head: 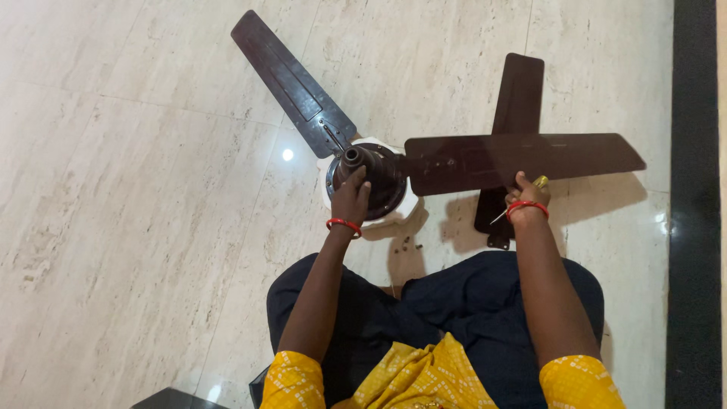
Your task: The person sits on the floor and attaches three fan blades to the ceiling fan motor housing using a screwdriver. They place each blade onto the motor, align the screw holes, and tighten the screws to secure the blades.
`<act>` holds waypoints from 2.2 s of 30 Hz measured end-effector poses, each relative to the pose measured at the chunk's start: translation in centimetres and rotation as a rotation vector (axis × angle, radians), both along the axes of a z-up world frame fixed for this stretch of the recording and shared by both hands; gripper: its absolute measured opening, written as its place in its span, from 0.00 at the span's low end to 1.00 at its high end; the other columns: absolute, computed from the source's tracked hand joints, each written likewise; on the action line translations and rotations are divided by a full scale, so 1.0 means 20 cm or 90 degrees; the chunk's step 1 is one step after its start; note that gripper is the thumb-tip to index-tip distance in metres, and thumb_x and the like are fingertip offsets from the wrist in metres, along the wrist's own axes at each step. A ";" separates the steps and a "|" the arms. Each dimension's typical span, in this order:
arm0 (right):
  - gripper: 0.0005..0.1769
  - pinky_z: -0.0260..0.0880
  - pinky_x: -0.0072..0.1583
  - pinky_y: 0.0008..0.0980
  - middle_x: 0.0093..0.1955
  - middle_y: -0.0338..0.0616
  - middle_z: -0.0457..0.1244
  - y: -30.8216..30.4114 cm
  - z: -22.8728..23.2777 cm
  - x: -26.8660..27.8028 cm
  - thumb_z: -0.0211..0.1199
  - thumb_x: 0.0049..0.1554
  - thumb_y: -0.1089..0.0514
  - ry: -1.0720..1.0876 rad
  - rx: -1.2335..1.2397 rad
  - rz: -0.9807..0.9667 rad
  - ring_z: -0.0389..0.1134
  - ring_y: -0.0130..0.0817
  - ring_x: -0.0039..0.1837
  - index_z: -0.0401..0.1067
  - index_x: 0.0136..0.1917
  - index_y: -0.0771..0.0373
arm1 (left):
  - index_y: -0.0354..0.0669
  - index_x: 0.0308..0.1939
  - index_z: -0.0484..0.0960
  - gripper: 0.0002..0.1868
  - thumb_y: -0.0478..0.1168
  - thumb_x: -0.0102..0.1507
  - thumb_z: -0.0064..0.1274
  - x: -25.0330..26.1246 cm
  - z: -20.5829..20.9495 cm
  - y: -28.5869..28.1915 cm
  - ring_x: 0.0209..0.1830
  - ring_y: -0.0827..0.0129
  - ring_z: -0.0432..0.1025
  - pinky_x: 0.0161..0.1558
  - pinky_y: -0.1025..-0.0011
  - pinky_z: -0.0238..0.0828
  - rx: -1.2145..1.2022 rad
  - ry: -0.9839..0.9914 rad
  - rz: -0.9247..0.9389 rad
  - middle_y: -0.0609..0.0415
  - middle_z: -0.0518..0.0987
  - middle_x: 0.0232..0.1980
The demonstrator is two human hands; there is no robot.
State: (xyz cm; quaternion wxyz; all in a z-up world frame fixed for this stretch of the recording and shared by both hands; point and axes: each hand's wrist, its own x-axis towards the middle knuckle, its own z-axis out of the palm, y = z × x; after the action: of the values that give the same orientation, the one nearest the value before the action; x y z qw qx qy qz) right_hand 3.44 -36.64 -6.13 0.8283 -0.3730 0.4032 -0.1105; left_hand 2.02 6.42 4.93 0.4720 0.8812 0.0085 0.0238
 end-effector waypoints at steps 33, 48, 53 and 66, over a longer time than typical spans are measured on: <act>0.20 0.80 0.55 0.40 0.61 0.55 0.64 0.07 -0.25 0.00 0.63 0.59 0.69 0.257 0.039 -0.166 0.72 0.48 0.55 0.66 0.64 0.68 | 0.41 0.79 0.52 0.39 0.43 0.65 0.46 -0.01 -0.33 -0.42 0.83 0.64 0.45 0.79 0.58 0.36 0.622 0.075 -0.374 0.51 0.49 0.84; 0.18 0.75 0.51 0.44 0.57 0.43 0.67 0.99 0.09 -0.39 0.69 0.52 0.59 -0.175 -1.090 1.069 0.71 0.43 0.58 0.76 0.57 0.53 | 0.45 0.76 0.61 0.31 0.37 0.66 0.39 0.01 -0.44 -0.36 0.81 0.66 0.51 0.77 0.59 0.43 0.583 -0.017 -0.349 0.55 0.55 0.82; 0.21 0.77 0.49 0.40 0.58 0.45 0.66 0.99 0.02 -0.37 0.60 0.57 0.63 -0.126 -1.172 1.221 0.71 0.43 0.58 0.74 0.62 0.49 | 0.44 0.76 0.63 0.30 0.37 0.68 0.40 0.02 -0.41 -0.37 0.81 0.67 0.54 0.78 0.59 0.44 0.565 -0.002 -0.344 0.54 0.57 0.83; 0.08 0.74 0.53 0.47 0.47 0.54 0.69 0.79 0.27 -0.16 0.67 0.55 0.57 0.066 -1.081 0.833 0.72 0.53 0.50 0.80 0.46 0.60 | 0.42 0.80 0.51 0.39 0.38 0.64 0.41 -0.01 -0.47 -0.44 0.84 0.64 0.43 0.78 0.50 0.31 0.612 -0.003 -0.284 0.51 0.47 0.85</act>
State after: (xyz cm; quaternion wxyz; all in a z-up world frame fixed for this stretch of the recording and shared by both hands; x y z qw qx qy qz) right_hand 0.22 -20.93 -0.76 0.1784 -0.9745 -0.0491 0.1266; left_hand 1.83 -2.31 -4.38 0.0081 0.9785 -0.1922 -0.0744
